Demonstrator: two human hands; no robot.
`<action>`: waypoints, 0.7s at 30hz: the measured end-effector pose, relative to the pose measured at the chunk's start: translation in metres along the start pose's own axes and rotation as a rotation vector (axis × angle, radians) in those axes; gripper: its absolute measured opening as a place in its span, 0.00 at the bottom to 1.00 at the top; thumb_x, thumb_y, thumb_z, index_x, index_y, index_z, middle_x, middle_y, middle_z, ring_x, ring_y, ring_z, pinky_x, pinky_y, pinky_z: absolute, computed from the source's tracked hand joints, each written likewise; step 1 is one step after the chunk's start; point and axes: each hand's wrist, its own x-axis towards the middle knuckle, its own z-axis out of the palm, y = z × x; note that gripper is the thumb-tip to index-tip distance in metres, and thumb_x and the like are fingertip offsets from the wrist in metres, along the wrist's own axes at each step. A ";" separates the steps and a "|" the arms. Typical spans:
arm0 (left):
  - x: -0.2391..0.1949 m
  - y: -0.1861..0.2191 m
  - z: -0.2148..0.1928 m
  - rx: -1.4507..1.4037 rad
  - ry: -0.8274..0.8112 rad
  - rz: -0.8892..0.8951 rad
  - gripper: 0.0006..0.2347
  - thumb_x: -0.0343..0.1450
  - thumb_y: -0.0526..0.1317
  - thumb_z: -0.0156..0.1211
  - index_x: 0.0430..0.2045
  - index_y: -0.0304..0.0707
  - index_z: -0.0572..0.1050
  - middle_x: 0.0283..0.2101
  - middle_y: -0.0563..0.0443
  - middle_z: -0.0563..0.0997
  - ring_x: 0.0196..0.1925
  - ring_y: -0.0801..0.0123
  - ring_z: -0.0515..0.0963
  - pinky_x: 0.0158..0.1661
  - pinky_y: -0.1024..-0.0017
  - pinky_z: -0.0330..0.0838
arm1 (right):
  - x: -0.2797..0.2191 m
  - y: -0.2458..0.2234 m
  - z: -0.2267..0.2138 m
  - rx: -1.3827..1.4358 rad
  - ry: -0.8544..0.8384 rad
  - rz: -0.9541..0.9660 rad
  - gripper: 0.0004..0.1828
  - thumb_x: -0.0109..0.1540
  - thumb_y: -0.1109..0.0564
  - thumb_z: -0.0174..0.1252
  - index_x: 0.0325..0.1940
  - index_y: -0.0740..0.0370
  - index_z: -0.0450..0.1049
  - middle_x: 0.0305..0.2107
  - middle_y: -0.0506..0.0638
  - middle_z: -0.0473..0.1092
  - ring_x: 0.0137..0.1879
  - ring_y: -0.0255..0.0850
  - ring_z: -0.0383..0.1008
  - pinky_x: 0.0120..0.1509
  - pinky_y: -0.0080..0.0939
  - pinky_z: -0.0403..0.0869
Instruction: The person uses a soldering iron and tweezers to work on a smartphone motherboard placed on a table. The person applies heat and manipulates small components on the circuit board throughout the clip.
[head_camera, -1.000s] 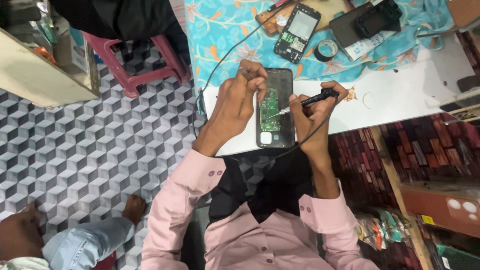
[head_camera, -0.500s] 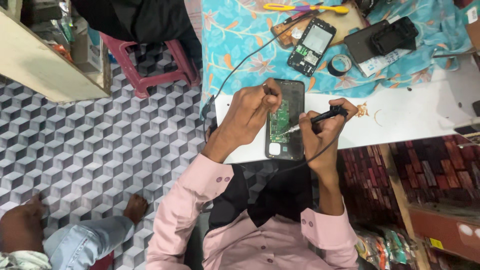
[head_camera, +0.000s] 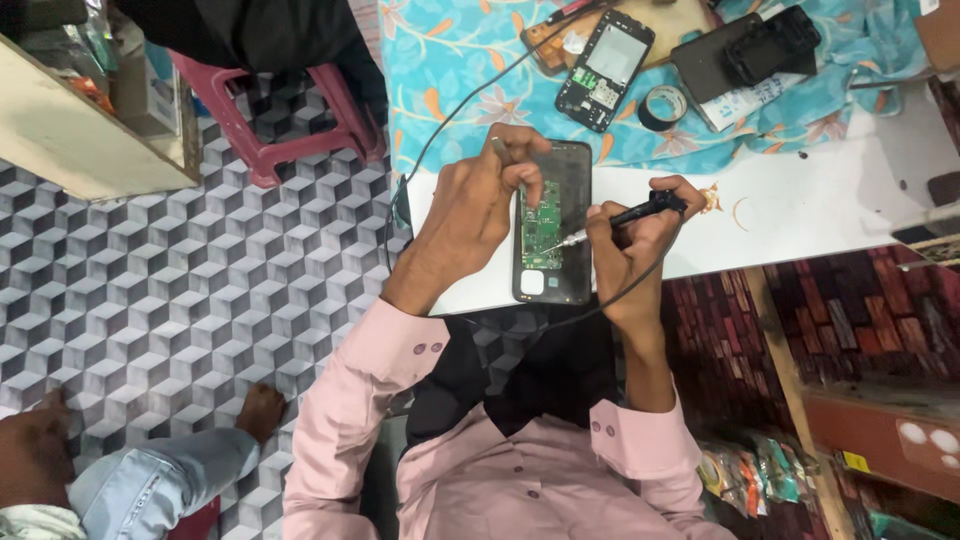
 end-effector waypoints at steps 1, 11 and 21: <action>-0.001 -0.002 0.001 -0.009 -0.006 -0.005 0.08 0.82 0.32 0.40 0.47 0.22 0.65 0.33 0.43 0.79 0.32 0.61 0.83 0.40 0.69 0.78 | -0.001 0.000 0.000 0.003 -0.001 0.007 0.18 0.65 0.66 0.56 0.22 0.65 0.60 0.33 0.56 0.59 0.65 0.51 0.46 0.67 0.49 0.55; -0.004 -0.005 0.002 -0.022 -0.015 -0.016 0.06 0.82 0.32 0.45 0.40 0.23 0.66 0.33 0.42 0.79 0.32 0.62 0.83 0.38 0.68 0.77 | 0.002 -0.001 -0.001 -0.017 -0.043 0.006 0.22 0.69 0.65 0.57 0.23 0.63 0.57 0.22 0.48 0.53 0.61 0.45 0.46 0.67 0.46 0.55; -0.006 -0.007 0.002 -0.032 0.012 0.097 0.07 0.82 0.31 0.45 0.37 0.23 0.61 0.43 0.37 0.79 0.36 0.60 0.83 0.39 0.68 0.77 | 0.010 -0.021 0.004 0.358 -0.014 0.428 0.21 0.66 0.63 0.57 0.51 0.59 0.49 0.16 0.40 0.55 0.24 0.29 0.54 0.36 0.34 0.55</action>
